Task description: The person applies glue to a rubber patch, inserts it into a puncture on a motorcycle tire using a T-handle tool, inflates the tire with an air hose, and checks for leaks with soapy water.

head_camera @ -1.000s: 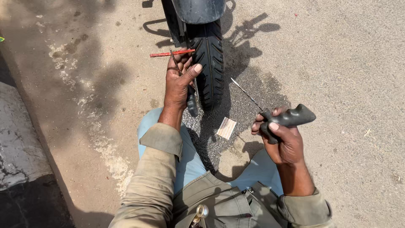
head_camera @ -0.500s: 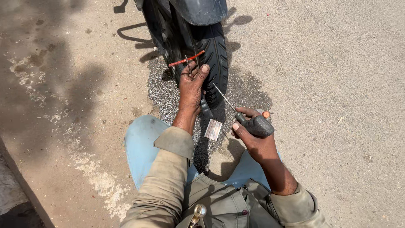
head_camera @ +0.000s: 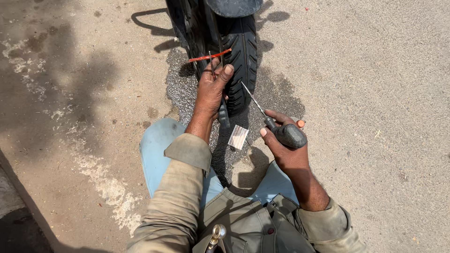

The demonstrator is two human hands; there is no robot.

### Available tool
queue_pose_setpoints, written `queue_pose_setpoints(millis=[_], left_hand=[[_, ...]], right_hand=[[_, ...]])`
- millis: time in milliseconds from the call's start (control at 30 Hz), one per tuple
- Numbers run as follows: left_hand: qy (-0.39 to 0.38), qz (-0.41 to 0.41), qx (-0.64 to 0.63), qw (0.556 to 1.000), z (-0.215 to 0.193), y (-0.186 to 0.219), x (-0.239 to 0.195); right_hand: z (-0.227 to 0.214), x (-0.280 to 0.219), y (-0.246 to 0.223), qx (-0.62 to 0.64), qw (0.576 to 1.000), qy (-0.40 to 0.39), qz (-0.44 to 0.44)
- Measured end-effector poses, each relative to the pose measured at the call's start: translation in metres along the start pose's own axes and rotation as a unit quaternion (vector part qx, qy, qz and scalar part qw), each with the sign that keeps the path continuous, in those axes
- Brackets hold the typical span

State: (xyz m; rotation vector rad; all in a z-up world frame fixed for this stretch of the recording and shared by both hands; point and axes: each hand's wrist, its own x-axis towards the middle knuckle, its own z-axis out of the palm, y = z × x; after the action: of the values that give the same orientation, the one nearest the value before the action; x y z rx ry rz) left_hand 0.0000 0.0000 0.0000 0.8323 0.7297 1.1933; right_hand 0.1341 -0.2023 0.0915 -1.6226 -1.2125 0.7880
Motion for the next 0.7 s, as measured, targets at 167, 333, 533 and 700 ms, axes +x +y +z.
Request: queue_pose_setpoints(millis=[167, 333, 533, 700], left_hand=[[0.007, 0.013, -0.004, 1.000, 0.004, 0.001, -0.001], [0.022, 0.018, -0.004, 1.000, 0.006, -0.001, -0.004], [0.006, 0.016, -0.004, 1.000, 0.001, -0.005, 0.004], [-0.056, -0.014, 0.022, 0.998, -0.007, 0.001, 0.016]], right_hand=[[0.000, 0.002, 0.004, -0.002, 1.000, 0.007, 0.018], [0.000, 0.007, 0.008, -0.014, 1.000, 0.002, -0.014], [0.002, 0.005, 0.001, -0.102, 0.992, -0.009, -0.072], [0.001, 0.004, -0.028, -0.248, 0.962, -0.018, -0.112]])
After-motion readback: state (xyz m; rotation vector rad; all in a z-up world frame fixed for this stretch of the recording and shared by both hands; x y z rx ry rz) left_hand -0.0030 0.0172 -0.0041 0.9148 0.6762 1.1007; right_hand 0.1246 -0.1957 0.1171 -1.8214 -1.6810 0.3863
